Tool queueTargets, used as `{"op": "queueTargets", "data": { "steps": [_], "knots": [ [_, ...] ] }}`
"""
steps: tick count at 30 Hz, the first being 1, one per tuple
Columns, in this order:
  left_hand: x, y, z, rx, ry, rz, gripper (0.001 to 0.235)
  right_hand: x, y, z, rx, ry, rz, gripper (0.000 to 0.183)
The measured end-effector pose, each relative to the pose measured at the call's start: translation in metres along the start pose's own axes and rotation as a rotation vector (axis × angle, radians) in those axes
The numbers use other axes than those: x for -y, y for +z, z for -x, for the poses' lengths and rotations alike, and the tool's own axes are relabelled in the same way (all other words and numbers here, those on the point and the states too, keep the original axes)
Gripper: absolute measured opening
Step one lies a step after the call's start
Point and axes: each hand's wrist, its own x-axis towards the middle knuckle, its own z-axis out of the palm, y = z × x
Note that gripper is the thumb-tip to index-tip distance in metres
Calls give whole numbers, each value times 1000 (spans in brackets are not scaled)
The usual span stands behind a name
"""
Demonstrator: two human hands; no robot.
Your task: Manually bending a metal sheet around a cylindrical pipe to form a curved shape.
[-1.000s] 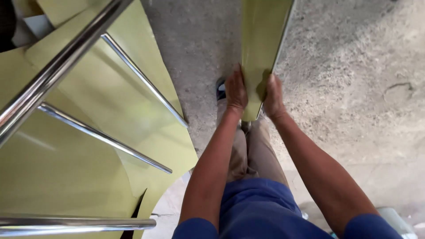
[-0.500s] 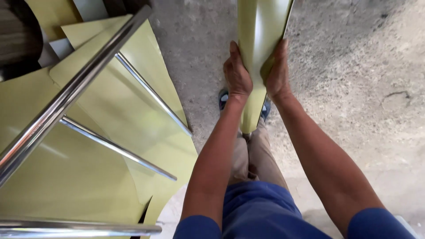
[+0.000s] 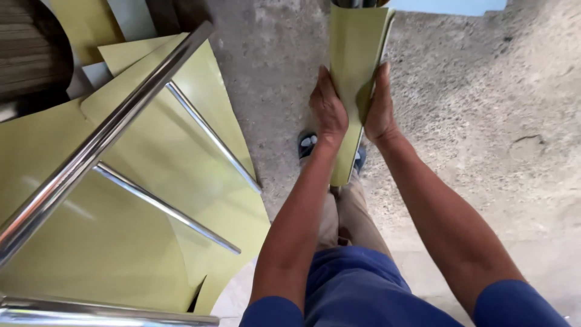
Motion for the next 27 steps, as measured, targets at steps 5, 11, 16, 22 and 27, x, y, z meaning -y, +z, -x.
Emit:
{"op": "queueTargets", "data": {
  "steps": [5, 11, 16, 22, 27],
  "knots": [
    [-10, 16, -8, -142, -9, -40, 72, 2, 9, -10, 17, 15, -45, 87],
    [-14, 17, -11, -83, 4, -154, 77, -35, -11, -35, -84, 18, -91, 83],
    [20, 18, -22, -106, -8, -178, 78, 0, 13, -27, 39, -7, -115, 81],
    [11, 1, -23, 39, -57, -85, 80, -12, 10, -9, -91, -58, 109, 79],
    [4, -2, -15, 43, -11, -95, 77, -25, 5, -19, -162, -48, 252, 82]
  ]
}}
